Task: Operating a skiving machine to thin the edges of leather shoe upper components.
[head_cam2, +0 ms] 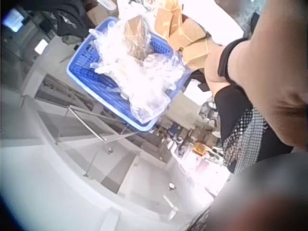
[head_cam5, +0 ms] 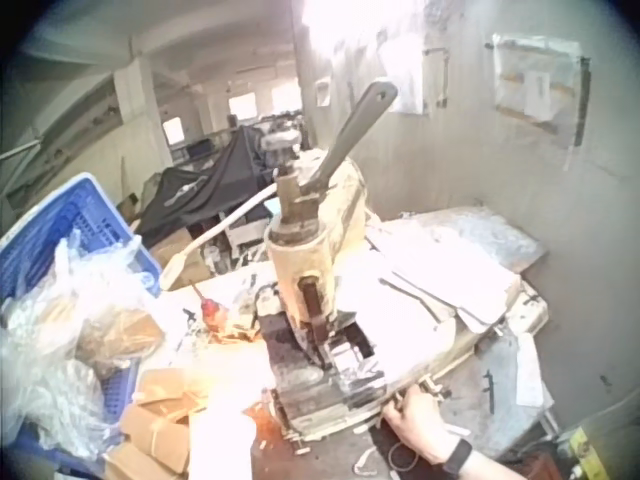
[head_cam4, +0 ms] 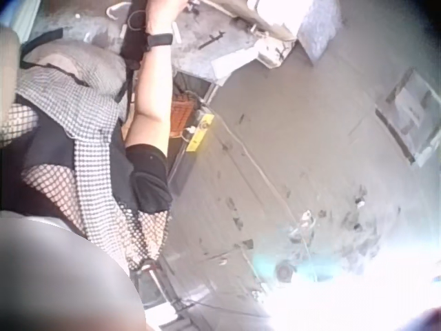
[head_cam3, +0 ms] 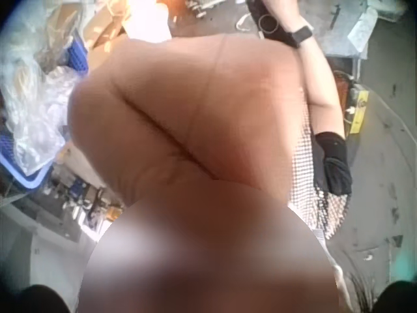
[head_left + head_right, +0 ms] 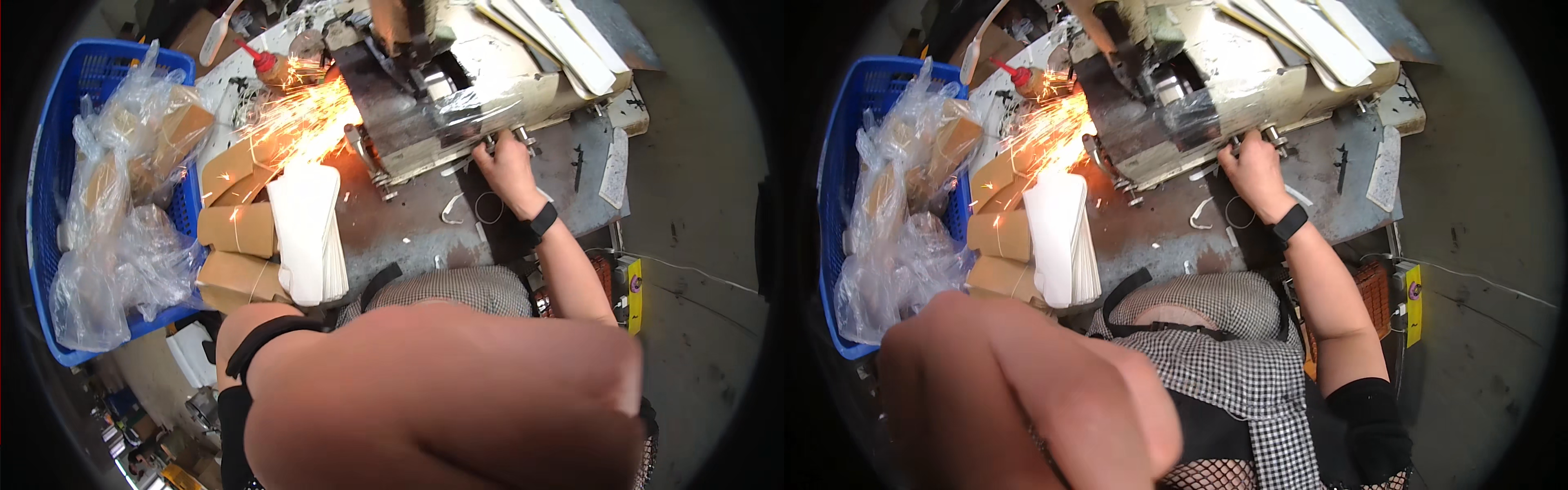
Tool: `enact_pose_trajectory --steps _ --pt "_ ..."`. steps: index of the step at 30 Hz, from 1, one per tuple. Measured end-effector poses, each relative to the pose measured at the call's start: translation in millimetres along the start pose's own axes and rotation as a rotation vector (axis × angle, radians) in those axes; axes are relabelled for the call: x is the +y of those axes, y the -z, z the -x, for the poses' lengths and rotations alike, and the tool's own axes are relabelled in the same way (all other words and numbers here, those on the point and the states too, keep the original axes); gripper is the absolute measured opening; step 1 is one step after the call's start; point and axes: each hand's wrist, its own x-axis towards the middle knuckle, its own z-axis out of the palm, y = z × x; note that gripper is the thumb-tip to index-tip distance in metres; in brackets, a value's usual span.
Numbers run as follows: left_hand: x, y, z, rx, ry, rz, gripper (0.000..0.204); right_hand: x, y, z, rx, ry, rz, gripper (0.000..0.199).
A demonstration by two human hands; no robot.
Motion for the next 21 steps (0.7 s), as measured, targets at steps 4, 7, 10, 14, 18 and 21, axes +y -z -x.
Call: enact_pose_trajectory --steps 4,7,10,14,18,21 --pt "10.3 1.1 0.1 -0.095 0.003 -0.03 0.014 -2.5 3.3 2.3 -0.029 -0.051 -0.035 0.028" --pt "22.7 6.7 5.1 -0.082 0.019 -0.235 0.012 -0.5 2.4 4.2 -0.015 -0.055 -0.076 0.027" --pt "20.2 14.0 28.8 0.145 -0.011 -0.432 0.016 5.2 0.4 4.5 -0.036 -0.076 -0.095 0.028" --pt "21.2 8.1 70.3 0.368 -0.033 -0.379 0.013 -8.0 3.2 3.5 -0.063 -0.083 -0.089 0.03" --pt "12.9 10.2 80.2 0.61 0.007 -0.394 0.021 -3.3 6.4 3.9 -0.067 -0.122 -0.042 0.03" --pt "10.3 11.5 85.4 0.677 0.033 -0.408 0.017 -1.6 4.6 3.6 -0.056 -0.094 -0.051 0.03"
